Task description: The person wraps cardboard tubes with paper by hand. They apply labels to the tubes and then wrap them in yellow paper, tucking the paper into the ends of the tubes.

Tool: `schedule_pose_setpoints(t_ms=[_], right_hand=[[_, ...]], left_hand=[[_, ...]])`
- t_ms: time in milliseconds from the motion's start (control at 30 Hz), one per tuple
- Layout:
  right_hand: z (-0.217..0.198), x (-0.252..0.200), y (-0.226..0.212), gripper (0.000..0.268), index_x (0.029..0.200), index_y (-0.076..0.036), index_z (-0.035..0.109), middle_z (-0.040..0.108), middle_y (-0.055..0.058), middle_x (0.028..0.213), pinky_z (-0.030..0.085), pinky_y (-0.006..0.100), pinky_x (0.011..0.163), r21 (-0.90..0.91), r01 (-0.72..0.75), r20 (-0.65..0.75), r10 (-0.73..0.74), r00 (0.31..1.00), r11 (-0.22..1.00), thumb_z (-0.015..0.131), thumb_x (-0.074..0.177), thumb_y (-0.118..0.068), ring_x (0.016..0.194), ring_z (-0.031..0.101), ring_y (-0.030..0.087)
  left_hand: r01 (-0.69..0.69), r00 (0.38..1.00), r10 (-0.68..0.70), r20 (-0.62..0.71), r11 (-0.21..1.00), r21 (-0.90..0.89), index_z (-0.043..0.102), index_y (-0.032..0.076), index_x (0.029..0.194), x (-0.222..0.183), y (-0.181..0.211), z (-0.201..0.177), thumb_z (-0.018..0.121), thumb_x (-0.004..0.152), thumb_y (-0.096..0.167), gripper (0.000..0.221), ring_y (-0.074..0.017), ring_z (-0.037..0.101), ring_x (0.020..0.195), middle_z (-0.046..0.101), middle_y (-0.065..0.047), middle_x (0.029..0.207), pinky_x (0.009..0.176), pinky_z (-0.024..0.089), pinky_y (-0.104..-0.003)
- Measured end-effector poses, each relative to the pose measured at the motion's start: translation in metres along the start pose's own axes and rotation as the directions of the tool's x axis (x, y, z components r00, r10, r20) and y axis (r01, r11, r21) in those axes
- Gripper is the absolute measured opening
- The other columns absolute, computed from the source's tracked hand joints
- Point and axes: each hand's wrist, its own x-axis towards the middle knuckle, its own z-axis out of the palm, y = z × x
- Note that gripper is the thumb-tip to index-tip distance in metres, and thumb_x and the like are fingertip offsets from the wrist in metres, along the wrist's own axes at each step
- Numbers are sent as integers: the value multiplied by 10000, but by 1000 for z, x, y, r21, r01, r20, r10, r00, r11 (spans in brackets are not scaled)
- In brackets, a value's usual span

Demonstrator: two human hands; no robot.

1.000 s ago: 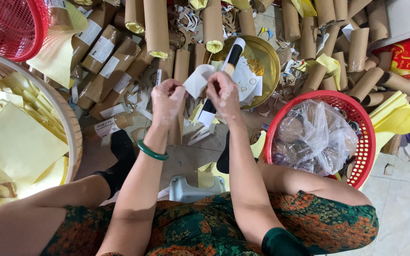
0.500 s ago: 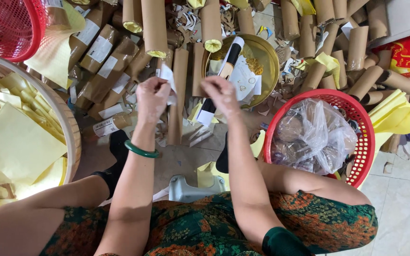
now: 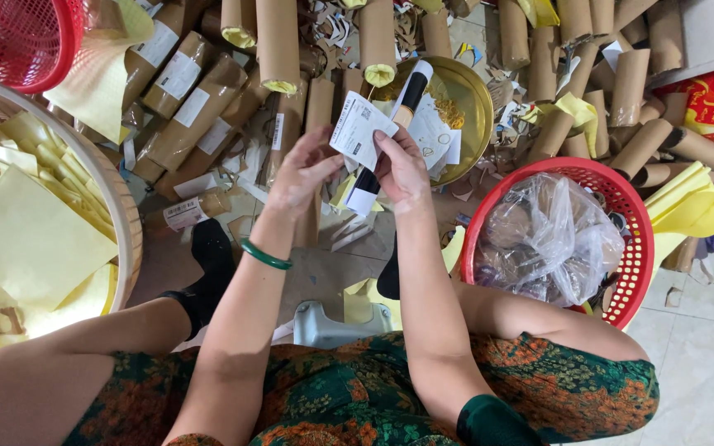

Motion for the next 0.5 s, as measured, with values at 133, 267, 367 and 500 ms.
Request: schedule_pose_setpoints(t_ms=[133, 267, 367, 500], right_hand=[[-2, -1, -2, 176, 1145, -23, 681, 751, 100, 1104, 609, 369, 896, -53, 17, 13, -16, 1000, 998, 666, 970, -12, 1003, 728, 209], [-12, -4, -13, 108, 1065, -17, 722, 736, 63, 951, 527, 293, 742, -652, 141, -94, -264, 960, 745, 699, 967, -57, 819, 657, 146], [-18, -3, -17, 104, 1021, -14, 740, 718, 30, 844, 500, 262, 672, -893, 181, -32, -460, 888, 412, 717, 944, -79, 720, 624, 114], [-42, 0, -33, 112, 995, -7, 747, 686, 12, 779, 503, 251, 629, -982, 186, 107, -672, 733, 47, 736, 905, -74, 668, 636, 103]], left_hand=[[2, 1000, -1, 9, 994, -112, 600, -61, 1255, 26, -48, -13, 737, 910, -4, 376, -148, 636, 814, 694, -105, 1007, 726, 536, -269], [4, 958, -4, -288, 1000, 2, 686, -30, 1062, 31, -52, -41, 701, 891, -31, 171, -112, 647, 742, 712, -66, 908, 684, 546, -234], [-56, 891, 56, -451, 998, 13, 699, -20, 1035, 45, -82, -60, 677, 892, -47, 147, -102, 641, 711, 706, -51, 874, 654, 543, -223], [-157, 764, 70, -641, 984, -81, 678, -64, 1070, 64, -112, -83, 672, 900, -56, 171, -142, 641, 731, 697, -82, 907, 641, 540, -250]])
